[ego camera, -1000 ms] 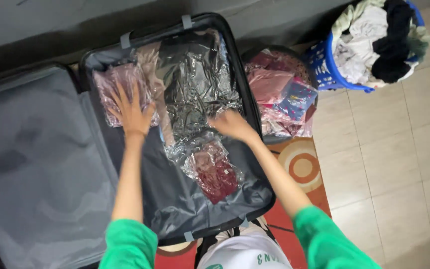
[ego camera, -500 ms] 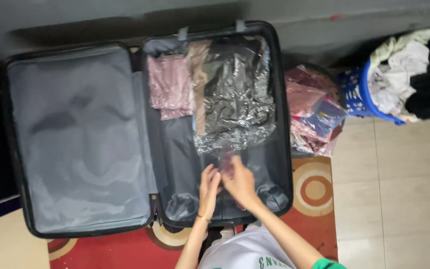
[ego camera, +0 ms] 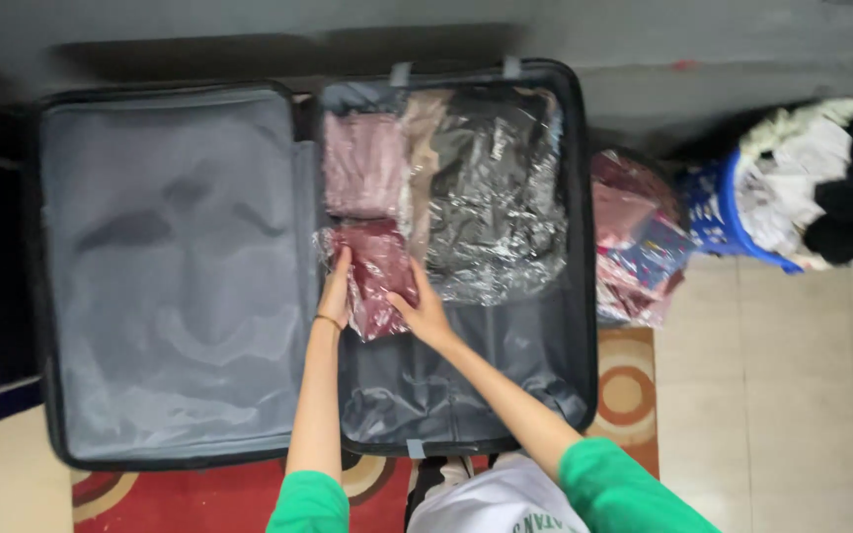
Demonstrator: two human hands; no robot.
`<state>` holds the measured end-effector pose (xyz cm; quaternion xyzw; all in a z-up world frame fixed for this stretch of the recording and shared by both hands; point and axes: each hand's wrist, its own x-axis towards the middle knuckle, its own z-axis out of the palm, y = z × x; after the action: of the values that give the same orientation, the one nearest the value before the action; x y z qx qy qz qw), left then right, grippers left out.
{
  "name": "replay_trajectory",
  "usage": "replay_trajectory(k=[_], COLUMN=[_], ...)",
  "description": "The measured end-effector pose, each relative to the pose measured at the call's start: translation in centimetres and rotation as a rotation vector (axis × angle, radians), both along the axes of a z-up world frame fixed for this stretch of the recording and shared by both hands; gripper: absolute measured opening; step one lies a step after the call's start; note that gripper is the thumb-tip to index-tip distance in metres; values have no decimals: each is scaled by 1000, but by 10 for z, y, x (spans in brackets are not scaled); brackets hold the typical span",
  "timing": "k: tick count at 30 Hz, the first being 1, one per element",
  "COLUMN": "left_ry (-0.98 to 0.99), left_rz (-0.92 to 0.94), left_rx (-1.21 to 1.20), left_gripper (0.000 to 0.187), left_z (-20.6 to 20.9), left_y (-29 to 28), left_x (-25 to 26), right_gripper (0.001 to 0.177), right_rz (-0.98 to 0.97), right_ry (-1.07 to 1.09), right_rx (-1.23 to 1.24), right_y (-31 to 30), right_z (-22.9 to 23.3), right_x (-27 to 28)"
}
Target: The person packs a suitcase by taking plastic-wrapped garments and folded clothes from a basket and a bin. They fold a brown garment and a black garment by hand before arranging all the items into the suitcase compartments.
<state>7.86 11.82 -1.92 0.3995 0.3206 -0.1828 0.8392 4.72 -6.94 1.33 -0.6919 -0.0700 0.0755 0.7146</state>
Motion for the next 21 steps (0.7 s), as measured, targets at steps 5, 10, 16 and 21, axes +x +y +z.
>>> replay_trajectory(k=[5, 10, 16, 21], left_ry=[175, -401, -598, -438], left_rz=[-252, -338, -823, -946], left_rx=[1269, 1585, 1715, 1861], left_gripper=[67, 73, 76, 79], left_z=[15, 65, -5, 17], left_y=[-47, -78, -57, -101], left_x=[-32, -34, 9, -1], right_gripper=[74, 86, 85, 43], right_rz=[-361, -171, 155, 22], right_ry=[26, 250, -50, 286], right_rx=[-300, -169, -311, 192], right_y=[34, 28, -26, -203], right_z=[-25, -44, -58, 29], right_x=[-12, -12, 8, 19])
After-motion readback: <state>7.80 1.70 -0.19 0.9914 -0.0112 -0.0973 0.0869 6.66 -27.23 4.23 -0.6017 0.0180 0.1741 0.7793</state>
